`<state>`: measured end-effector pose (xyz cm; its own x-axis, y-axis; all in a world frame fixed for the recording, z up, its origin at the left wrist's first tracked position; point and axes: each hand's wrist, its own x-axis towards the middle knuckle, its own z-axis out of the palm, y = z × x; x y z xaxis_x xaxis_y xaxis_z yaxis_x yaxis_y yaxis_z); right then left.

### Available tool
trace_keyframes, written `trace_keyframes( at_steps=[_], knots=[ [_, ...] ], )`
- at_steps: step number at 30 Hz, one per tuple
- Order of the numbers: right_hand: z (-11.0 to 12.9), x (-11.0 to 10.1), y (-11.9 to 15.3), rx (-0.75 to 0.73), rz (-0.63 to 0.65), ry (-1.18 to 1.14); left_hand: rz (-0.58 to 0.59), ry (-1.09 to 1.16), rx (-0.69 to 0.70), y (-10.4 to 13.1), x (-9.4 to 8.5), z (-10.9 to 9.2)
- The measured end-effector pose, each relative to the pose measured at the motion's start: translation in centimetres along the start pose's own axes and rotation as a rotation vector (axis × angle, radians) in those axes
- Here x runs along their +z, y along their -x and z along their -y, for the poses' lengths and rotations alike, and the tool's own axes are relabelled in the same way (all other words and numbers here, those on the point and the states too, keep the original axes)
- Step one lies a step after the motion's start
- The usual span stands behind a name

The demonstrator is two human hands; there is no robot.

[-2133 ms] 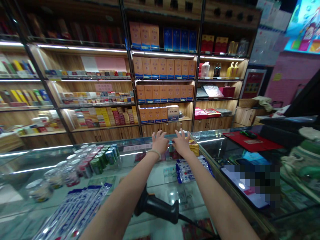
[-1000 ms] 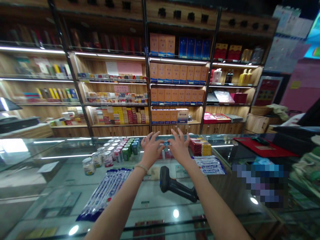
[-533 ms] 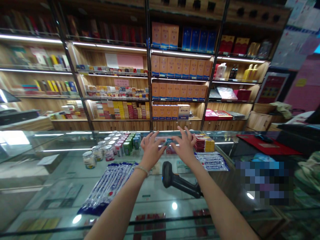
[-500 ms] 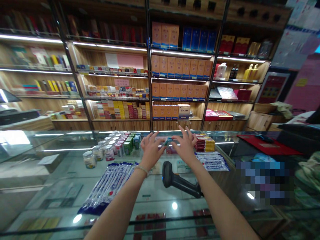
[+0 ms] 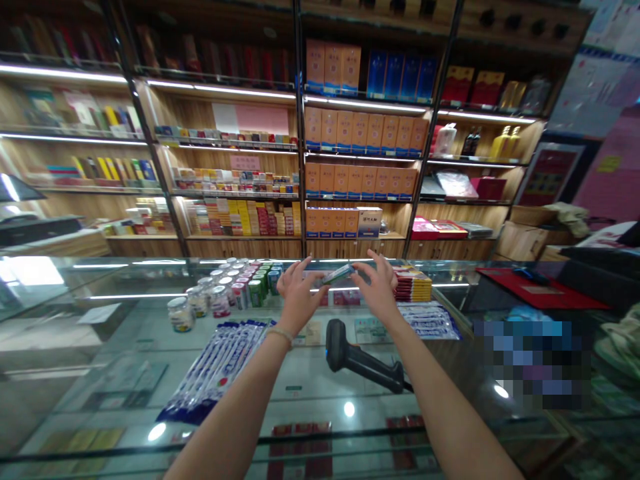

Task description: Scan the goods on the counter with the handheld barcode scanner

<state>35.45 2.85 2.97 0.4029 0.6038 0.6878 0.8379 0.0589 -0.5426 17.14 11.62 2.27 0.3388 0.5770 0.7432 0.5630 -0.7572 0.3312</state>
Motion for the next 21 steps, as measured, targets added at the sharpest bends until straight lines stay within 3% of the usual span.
trace_keyframes(
  at_steps=[7,13,21],
  knots=[
    [-1.0,0.4,0.1,-0.073,-0.005,0.146,-0.066,-0.01,0.044,-0.1,-0.7,-0.3],
    [-1.8,1.3,0.3,-0.058,-0.005,0.195,-0.029,-0.085,0.082,0.1,-1.1,-0.5],
    [-0.7,1.0,-0.3,-0.005,0.078,0.228,-0.03,-0.135,0.115,0.1,-1.4,-0.6]
  ],
)
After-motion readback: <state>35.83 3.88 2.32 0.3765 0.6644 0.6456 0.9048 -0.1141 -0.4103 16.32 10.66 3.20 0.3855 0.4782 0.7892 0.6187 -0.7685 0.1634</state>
